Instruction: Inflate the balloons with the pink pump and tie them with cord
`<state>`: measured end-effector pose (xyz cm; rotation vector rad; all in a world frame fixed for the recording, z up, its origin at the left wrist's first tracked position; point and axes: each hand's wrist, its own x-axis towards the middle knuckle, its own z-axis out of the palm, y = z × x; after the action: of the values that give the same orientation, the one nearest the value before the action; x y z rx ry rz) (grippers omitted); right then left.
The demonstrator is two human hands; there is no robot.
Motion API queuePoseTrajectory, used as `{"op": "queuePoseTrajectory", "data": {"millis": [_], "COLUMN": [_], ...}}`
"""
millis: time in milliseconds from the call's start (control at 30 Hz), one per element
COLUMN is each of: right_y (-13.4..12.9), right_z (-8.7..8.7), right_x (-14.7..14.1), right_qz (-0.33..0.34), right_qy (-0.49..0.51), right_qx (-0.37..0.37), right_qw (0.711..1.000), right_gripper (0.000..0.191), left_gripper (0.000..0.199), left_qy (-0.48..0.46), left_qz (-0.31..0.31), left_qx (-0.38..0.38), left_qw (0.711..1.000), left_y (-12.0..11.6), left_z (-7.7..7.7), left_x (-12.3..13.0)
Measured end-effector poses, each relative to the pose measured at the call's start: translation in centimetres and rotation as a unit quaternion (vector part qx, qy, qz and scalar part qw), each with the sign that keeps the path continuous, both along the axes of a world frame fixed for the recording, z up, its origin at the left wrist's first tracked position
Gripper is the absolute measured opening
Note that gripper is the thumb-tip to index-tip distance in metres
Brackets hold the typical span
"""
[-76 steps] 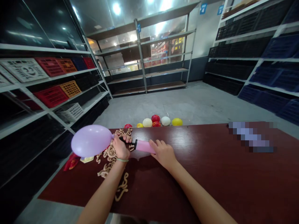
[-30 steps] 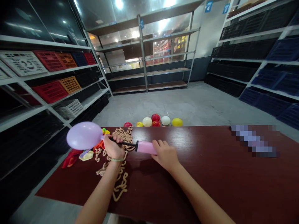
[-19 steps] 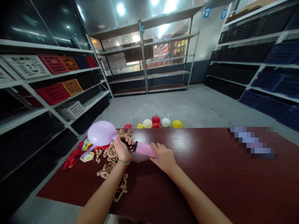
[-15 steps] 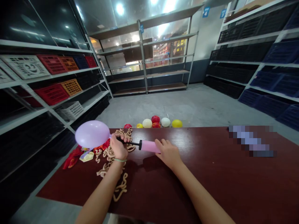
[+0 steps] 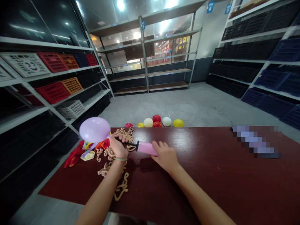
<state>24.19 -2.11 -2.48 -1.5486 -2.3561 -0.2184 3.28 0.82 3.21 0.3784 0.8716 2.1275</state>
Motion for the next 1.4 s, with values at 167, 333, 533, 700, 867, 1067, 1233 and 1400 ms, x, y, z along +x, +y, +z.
{"op": "queuePoseTrajectory", "data": {"millis": [167, 333, 533, 700, 867, 1067, 1233, 1400], "right_y": [-0.8, 0.7, 1.9, 1.4, -0.2, -1.1, 0.7, 1.7], "right_z": [-0.6, 0.0, 1.7, 1.7, 0.7, -0.1, 0.5, 1.4], "right_x": [-1.9, 0.0, 3.9, 2.9, 0.3, -1.3, 0.5, 3.4], "right_qz": [0.009, 0.011, -0.052, -0.038, -0.009, 0.016, 0.016, -0.036], "right_qy": [0.005, -0.026, -0.046, -0.042, -0.009, 0.001, -0.015, -0.033], "right_qx": [-0.033, -0.005, 0.058, 0.027, -0.018, -0.044, -0.020, 0.017], "right_qw": [0.999, 1.000, 0.996, 0.998, 1.000, 0.999, 1.000, 0.999], "right_gripper": [0.044, 0.050, 0.046, 0.046, 0.051, 0.061, 0.056, 0.051], "left_gripper": [0.021, 0.017, 0.012, 0.014, 0.020, 0.021, 0.020, 0.017], "left_qy": [0.031, 0.015, -0.006, -0.015, 0.001, 0.038, 0.034, -0.005], "left_qz": [-0.043, -0.028, 0.023, 0.057, 0.016, -0.048, -0.037, 0.000], "left_qx": [-0.014, -0.007, 0.008, 0.011, 0.007, -0.006, 0.004, 0.027], "left_qw": [0.999, 0.999, 1.000, 0.998, 1.000, 0.998, 0.999, 1.000], "left_y": [0.2, 0.7, 0.7, 0.8, 0.2, -0.2, 0.4, 0.8], "left_z": [-1.6, -1.2, 0.8, 0.6, -0.1, -1.1, -0.8, 0.1], "left_x": [1.7, 0.3, -2.8, -3.7, -0.2, 2.5, 0.7, -2.0]}}
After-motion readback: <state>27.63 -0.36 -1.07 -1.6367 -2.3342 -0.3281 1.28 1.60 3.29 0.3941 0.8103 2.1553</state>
